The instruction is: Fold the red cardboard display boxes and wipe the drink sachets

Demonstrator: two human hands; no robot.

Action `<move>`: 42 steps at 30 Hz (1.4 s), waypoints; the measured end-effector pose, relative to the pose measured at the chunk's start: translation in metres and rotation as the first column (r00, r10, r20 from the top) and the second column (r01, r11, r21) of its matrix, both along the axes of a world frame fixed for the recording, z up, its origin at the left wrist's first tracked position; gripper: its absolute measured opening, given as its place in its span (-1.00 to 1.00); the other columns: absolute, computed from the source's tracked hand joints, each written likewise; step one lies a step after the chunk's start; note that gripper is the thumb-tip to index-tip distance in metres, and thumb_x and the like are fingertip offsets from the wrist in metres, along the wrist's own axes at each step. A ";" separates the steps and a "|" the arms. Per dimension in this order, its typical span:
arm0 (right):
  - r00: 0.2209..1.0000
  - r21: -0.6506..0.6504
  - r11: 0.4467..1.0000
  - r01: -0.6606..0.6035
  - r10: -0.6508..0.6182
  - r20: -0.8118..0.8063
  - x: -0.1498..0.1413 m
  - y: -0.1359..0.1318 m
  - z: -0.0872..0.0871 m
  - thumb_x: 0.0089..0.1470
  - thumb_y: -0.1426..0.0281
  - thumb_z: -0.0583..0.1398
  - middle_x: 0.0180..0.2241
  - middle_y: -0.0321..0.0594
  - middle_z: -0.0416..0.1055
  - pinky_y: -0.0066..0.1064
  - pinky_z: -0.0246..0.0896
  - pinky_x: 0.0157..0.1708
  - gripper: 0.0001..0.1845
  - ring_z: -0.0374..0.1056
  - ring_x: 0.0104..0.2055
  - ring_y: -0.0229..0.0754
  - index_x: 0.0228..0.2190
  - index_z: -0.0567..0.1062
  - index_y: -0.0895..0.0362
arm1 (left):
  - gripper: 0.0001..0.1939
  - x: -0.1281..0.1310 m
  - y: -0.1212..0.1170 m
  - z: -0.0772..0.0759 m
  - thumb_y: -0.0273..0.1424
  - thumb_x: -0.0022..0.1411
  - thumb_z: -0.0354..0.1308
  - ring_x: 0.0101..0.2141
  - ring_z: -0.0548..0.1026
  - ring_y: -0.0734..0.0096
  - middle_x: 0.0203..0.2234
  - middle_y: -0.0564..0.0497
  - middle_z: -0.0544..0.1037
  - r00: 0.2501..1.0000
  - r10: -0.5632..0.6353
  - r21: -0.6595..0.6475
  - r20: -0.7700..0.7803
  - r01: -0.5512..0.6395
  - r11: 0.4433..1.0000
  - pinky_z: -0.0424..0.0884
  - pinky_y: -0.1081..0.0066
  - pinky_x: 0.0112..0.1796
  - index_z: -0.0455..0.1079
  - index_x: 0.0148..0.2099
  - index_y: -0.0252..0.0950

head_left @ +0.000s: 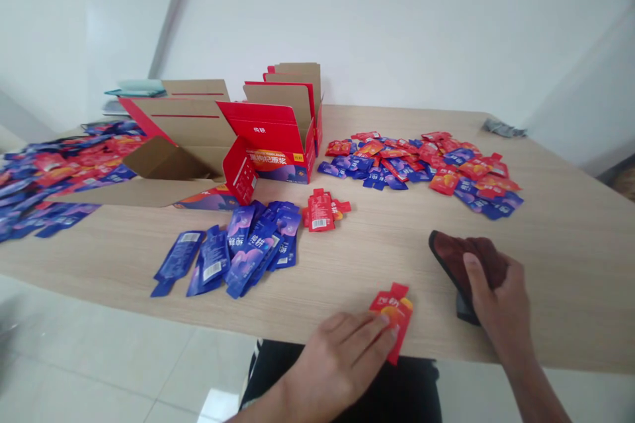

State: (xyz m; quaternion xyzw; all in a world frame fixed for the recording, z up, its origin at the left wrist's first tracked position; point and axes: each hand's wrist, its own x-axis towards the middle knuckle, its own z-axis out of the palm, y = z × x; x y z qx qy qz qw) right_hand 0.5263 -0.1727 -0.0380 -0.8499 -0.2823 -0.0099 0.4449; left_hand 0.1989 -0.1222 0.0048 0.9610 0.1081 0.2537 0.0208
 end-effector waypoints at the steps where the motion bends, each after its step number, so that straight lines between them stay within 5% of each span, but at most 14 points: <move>1: 1.000 -0.001 1.000 0.007 -0.007 -0.009 0.001 -0.001 -0.001 0.04 -0.26 0.20 0.05 0.15 0.47 0.11 0.31 0.04 -0.10 0.41 0.07 0.32 0.14 0.39 0.17 | -0.64 -0.004 0.006 0.009 -0.46 0.57 -0.08 0.17 0.49 0.42 0.16 -0.03 0.57 0.999 0.004 -0.030 0.034 -0.003 1.000 0.46 0.44 0.13 0.38 0.28 -0.35; 8: 0.999 -0.003 1.000 0.014 -0.014 -0.040 0.002 -0.001 -0.001 0.04 -0.27 0.20 0.02 0.15 0.48 0.13 0.31 0.02 -0.09 0.42 0.06 0.34 0.15 0.39 0.16 | -0.57 -0.005 0.104 0.059 -0.54 0.53 -0.01 0.19 0.50 0.31 0.18 -0.01 0.55 0.910 0.263 0.023 0.320 -0.285 0.958 0.46 0.23 0.14 0.34 0.34 -0.17; 11: 0.999 -0.007 1.000 0.003 -0.003 -0.049 0.003 -0.001 -0.002 0.03 -0.27 0.20 0.01 0.15 0.49 0.12 0.32 0.00 -0.09 0.42 0.04 0.34 0.15 0.39 0.16 | -0.60 0.006 0.152 0.051 -0.52 0.52 0.01 0.23 0.46 0.22 0.20 -0.05 0.53 0.882 0.392 0.052 0.261 -0.419 0.907 0.42 0.16 0.17 0.41 0.29 -0.18; 15: 0.998 -0.005 1.000 -0.019 0.018 -0.056 0.005 0.000 -0.004 0.02 -0.26 0.20 0.03 0.13 0.48 0.10 0.33 0.01 -0.10 0.43 0.05 0.33 0.13 0.39 0.15 | -0.58 0.018 0.186 0.015 -0.55 0.43 0.08 0.17 0.51 0.20 0.16 -0.08 0.56 0.846 0.531 0.025 0.040 -0.532 0.846 0.45 0.18 0.14 0.48 0.24 -0.15; 20: 0.998 0.002 1.000 -0.023 0.023 -0.059 0.004 0.000 -0.003 0.02 -0.26 0.20 0.01 0.14 0.49 0.10 0.32 0.02 -0.11 0.43 0.05 0.33 0.12 0.39 0.16 | -0.58 0.018 0.184 -0.016 -0.38 0.48 0.10 0.12 0.55 0.16 0.15 -0.18 0.56 0.823 0.568 0.006 -0.020 -0.568 0.823 0.46 0.17 0.11 0.37 0.33 -0.22; 32: 0.995 0.063 0.997 -0.037 0.042 -0.094 0.002 0.003 -0.003 0.04 -0.25 0.19 0.00 0.10 0.49 0.02 0.29 0.02 -0.14 0.43 0.02 0.24 0.11 0.38 0.15 | -0.56 0.019 0.170 -0.025 -0.26 0.56 -0.04 0.33 0.30 0.06 0.32 -0.15 0.39 0.829 0.560 -0.005 -0.007 -0.560 0.829 0.29 0.03 0.23 0.30 0.37 -0.22; 37: 0.992 0.145 0.988 -0.055 0.070 -0.101 0.000 0.005 -0.002 0.07 -0.22 0.20 -0.01 0.05 0.50 -0.07 0.28 0.05 -0.21 0.43 0.04 0.16 0.08 0.40 0.13 | -0.58 0.030 0.163 -0.011 -0.25 0.57 -0.09 0.33 0.30 0.04 0.30 -0.18 0.41 0.850 0.523 -0.021 0.059 -0.523 0.852 0.25 0.03 0.23 0.36 0.31 -0.24; 42: 0.982 0.182 0.983 -0.039 0.071 -0.174 -0.002 0.004 0.002 0.05 -0.22 0.22 -0.05 -0.01 0.54 -0.09 0.30 0.01 -0.23 0.45 0.01 0.14 0.05 0.44 0.10 | -0.58 0.105 0.160 0.011 -0.27 0.61 -0.19 -0.11 0.58 0.24 -0.20 -0.13 0.63 0.898 0.440 -0.079 -0.007 -0.439 0.895 0.43 0.28 -0.02 0.49 -0.05 -0.29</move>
